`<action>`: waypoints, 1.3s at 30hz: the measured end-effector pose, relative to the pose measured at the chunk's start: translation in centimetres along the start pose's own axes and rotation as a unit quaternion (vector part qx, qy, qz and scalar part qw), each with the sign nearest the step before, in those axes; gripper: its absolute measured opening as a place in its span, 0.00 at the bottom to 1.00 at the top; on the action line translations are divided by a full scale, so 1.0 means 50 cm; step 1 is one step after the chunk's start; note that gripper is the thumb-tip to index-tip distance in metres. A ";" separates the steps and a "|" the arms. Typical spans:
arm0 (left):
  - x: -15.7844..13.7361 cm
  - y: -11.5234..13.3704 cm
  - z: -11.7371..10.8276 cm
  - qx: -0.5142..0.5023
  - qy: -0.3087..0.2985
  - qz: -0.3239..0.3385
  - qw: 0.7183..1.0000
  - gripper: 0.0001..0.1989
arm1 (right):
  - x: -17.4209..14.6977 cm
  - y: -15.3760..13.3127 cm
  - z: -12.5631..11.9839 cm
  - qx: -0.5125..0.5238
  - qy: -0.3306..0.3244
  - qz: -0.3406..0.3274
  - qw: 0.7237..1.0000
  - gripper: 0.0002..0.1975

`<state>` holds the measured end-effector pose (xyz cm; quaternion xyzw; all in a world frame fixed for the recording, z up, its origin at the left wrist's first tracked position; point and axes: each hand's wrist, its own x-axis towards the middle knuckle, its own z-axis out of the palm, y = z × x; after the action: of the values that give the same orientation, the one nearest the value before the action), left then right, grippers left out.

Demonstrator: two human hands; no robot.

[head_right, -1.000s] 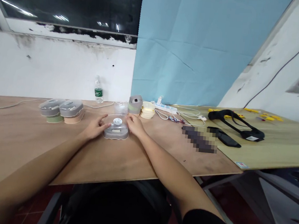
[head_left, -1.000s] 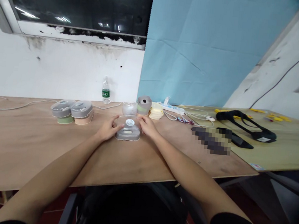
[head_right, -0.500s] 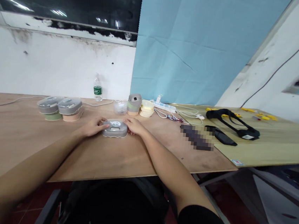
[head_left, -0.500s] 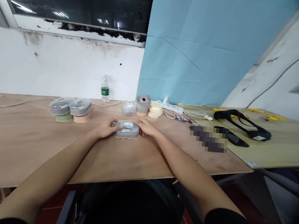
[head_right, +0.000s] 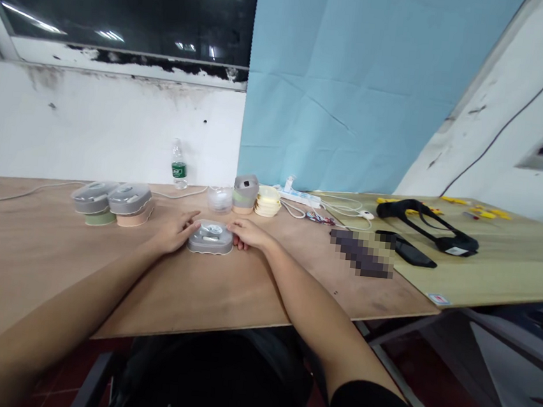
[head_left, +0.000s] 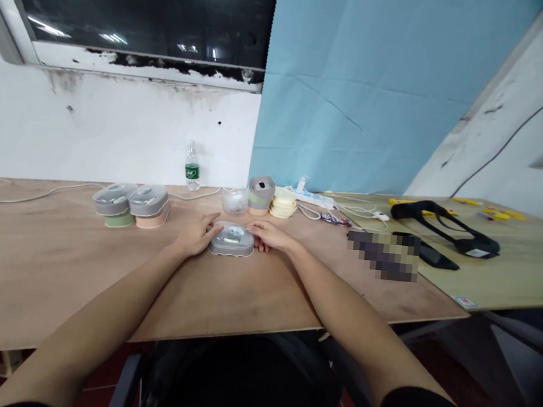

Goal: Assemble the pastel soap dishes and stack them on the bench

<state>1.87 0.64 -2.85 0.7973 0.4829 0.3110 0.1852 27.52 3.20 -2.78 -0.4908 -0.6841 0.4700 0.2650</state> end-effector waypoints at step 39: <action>-0.014 -0.016 -0.027 0.066 -0.091 0.072 0.991 0.52 | -0.001 0.008 0.015 -0.031 0.038 -0.055 0.997 0.19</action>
<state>0.20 0.38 -2.58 0.8655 0.4249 0.2173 0.1524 27.12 2.92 -3.46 -0.4778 -0.7137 0.4145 0.3007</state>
